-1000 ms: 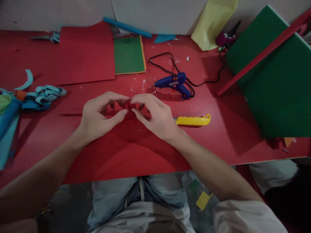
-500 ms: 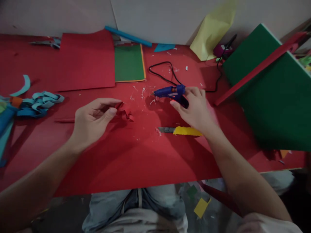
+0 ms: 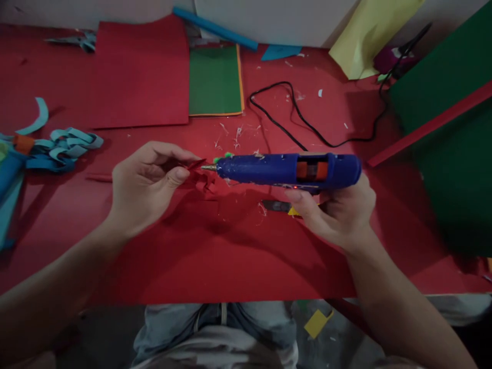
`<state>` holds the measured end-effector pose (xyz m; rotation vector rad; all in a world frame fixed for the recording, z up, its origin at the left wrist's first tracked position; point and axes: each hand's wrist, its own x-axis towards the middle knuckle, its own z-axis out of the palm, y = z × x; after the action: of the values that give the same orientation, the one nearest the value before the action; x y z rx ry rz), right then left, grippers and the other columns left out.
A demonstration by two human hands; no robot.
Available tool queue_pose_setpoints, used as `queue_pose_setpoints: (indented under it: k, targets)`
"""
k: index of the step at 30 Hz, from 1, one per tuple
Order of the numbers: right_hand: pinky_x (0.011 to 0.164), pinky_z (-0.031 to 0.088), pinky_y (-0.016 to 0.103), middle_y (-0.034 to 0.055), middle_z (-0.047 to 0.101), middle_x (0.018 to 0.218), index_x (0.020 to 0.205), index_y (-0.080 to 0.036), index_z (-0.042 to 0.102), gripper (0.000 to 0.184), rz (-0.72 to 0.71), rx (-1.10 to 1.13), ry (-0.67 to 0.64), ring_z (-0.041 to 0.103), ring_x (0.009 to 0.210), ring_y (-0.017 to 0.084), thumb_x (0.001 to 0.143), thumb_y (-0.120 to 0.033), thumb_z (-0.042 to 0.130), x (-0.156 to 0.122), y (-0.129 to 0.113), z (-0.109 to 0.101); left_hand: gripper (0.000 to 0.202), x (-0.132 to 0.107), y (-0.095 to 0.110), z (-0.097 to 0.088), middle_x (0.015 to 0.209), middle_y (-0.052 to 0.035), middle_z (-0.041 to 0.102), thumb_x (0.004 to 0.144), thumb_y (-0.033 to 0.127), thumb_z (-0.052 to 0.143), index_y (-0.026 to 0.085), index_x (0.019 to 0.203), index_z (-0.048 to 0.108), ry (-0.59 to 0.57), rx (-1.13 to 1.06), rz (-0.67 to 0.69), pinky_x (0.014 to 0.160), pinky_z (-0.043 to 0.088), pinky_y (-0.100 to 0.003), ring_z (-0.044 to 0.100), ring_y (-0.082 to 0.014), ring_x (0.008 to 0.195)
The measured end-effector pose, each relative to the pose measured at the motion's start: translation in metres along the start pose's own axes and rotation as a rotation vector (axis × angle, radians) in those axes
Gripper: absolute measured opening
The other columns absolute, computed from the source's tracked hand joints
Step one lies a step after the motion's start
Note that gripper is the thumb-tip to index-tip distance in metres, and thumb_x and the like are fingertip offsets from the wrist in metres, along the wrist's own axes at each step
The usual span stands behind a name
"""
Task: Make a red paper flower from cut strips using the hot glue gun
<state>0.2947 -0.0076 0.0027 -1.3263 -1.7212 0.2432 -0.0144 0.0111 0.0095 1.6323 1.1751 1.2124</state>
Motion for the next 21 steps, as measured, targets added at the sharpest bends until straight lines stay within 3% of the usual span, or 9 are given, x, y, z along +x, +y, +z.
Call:
queue_pose_setpoints:
  k: [2,5,9,16,21]
  targets:
    - [0.055,0.056,0.037,0.0021,0.063,0.055,0.064,-0.023,0.062,0.04,-0.078,0.046,-0.033,0.064,0.051,0.019,0.081,-0.052,0.084,0.0,-0.001,0.002,0.033,-0.001,0.002,0.001,0.101,-0.004,0.081,0.091,0.06,0.081,0.029,0.095,0.072,-0.004,-0.005,-0.015,0.087,0.067,-0.039,0.079,-0.0215,0.095]
    - [0.051,0.053,0.032,0.0039,0.074,0.066,0.084,-0.023,0.076,0.02,-0.155,-0.007,-0.092,0.067,0.052,0.019,0.085,-0.042,0.082,0.005,-0.007,0.005,0.04,-0.002,0.004,0.003,0.101,-0.0045,0.081,0.088,0.068,0.079,0.03,0.095,0.073,-0.007,0.012,-0.059,0.085,0.067,-0.04,0.079,-0.0227,0.094]
    - [0.044,0.047,0.027,0.0018,0.075,0.066,0.088,-0.025,0.077,0.008,-0.287,-0.038,-0.05,0.065,0.048,0.016,0.087,-0.034,0.079,0.01,-0.013,0.008,0.034,-0.003,0.005,0.003,0.097,-0.0036,0.081,0.091,0.063,0.08,0.03,0.095,0.075,-0.014,0.004,-0.02,0.079,0.067,-0.038,0.079,-0.0208,0.087]
    - [0.04,0.04,0.022,-0.0033,0.065,0.054,0.076,-0.024,0.069,0.018,-0.289,-0.014,-0.078,0.056,0.041,0.01,0.091,-0.028,0.078,0.012,-0.015,0.007,0.03,-0.005,0.005,0.004,0.096,-0.003,0.081,0.091,0.059,0.082,0.03,0.098,0.079,-0.024,-0.015,-0.051,0.076,0.066,-0.036,0.078,-0.0202,0.084]
    - [0.04,0.046,0.022,-0.0003,0.073,0.067,0.087,-0.024,0.075,0.014,-0.309,-0.023,-0.028,0.063,0.049,0.013,0.092,-0.036,0.076,0.008,-0.012,0.007,0.02,-0.004,-0.002,0.004,0.092,-0.0028,0.082,0.092,0.049,0.083,0.03,0.097,0.081,-0.006,-0.039,0.046,0.071,0.063,-0.031,0.078,-0.0186,0.081]
